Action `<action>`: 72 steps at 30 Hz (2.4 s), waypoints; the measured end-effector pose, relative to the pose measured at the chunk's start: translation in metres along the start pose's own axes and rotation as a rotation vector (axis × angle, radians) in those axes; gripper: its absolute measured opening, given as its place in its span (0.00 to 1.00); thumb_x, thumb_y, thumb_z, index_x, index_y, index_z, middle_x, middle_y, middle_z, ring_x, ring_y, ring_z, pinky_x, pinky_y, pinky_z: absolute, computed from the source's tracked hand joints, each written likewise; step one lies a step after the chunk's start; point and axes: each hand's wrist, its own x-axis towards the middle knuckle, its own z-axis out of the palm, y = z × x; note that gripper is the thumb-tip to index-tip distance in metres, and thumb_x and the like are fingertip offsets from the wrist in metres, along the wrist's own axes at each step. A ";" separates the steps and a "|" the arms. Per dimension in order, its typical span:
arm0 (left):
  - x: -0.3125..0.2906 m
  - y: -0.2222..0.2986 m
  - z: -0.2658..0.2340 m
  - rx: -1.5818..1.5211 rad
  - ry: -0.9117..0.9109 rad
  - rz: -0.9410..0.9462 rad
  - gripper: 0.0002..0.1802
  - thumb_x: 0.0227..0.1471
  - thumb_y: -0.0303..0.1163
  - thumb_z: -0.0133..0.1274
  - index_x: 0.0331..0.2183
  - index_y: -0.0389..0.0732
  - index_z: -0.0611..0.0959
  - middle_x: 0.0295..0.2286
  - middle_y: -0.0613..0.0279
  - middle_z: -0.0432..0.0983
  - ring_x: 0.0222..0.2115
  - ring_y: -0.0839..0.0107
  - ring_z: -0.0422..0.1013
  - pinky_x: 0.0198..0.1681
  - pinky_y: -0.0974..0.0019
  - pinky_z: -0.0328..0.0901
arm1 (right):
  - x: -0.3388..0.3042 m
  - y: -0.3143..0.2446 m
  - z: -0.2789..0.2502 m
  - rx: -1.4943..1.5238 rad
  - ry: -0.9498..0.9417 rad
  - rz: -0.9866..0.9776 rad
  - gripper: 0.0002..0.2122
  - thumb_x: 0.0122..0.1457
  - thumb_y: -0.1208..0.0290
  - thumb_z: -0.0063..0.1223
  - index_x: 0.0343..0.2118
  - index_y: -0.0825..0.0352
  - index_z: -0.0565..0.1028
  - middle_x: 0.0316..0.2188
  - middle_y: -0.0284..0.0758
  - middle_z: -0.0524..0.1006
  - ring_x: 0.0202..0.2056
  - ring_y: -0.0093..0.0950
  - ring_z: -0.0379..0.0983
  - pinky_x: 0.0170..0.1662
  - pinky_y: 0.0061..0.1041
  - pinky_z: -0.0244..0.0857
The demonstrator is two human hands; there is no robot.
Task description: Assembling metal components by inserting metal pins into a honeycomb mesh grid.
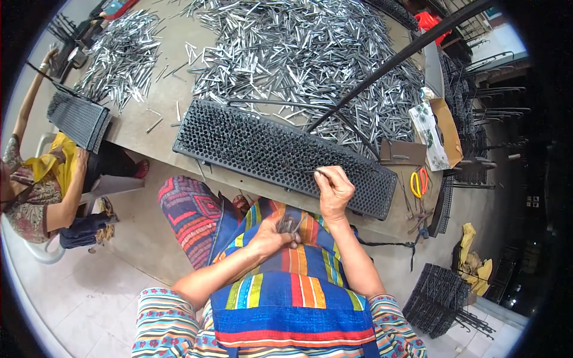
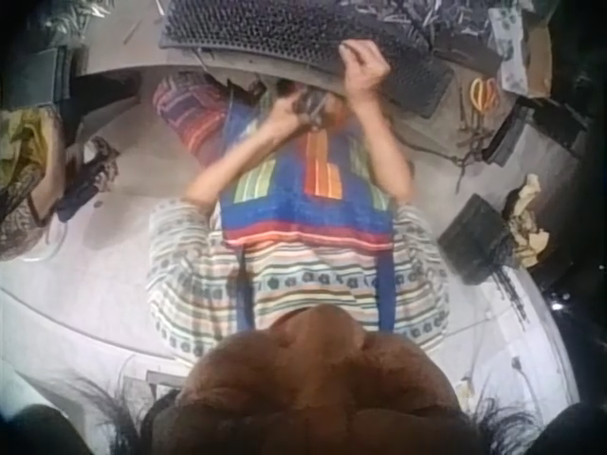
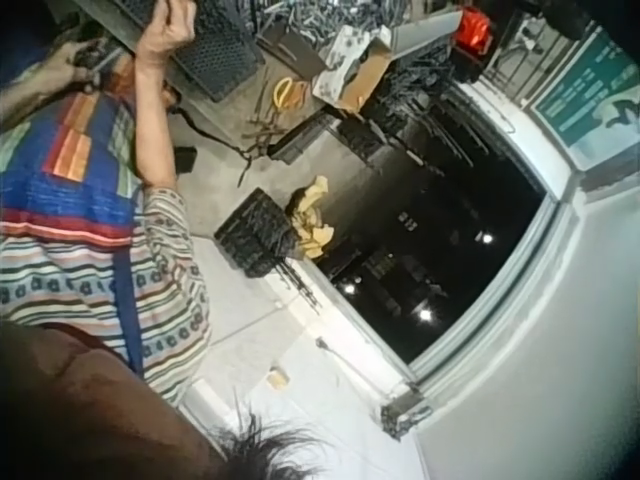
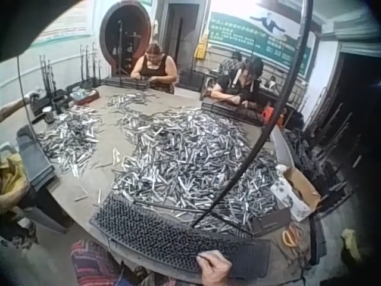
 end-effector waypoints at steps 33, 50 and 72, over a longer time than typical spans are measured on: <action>0.022 0.010 0.014 -0.318 0.245 0.005 0.06 0.48 0.19 0.53 0.32 0.34 0.77 0.25 0.56 0.78 0.21 0.70 0.74 0.23 0.69 0.71 | 0.001 -0.001 0.006 -0.222 -0.092 -0.007 0.04 0.46 0.82 0.58 0.27 0.69 0.78 0.23 0.38 0.76 0.24 0.33 0.75 0.27 0.26 0.66; 0.048 0.031 0.016 -0.231 0.230 -0.136 0.07 0.48 0.19 0.53 0.33 0.32 0.78 0.25 0.54 0.78 0.24 0.66 0.77 0.25 0.67 0.73 | -0.014 0.002 -0.020 0.321 -0.073 0.523 0.00 0.52 0.81 0.56 0.26 0.71 0.77 0.21 0.25 0.74 0.23 0.12 0.67 0.26 0.13 0.61; 0.038 0.032 0.026 -0.201 0.263 -0.041 0.07 0.49 0.17 0.49 0.33 0.35 0.77 0.25 0.57 0.78 0.21 0.72 0.75 0.20 0.71 0.68 | 0.004 0.002 -0.005 -0.338 -0.104 -0.076 0.03 0.47 0.80 0.57 0.26 0.68 0.77 0.25 0.39 0.77 0.26 0.37 0.76 0.28 0.29 0.68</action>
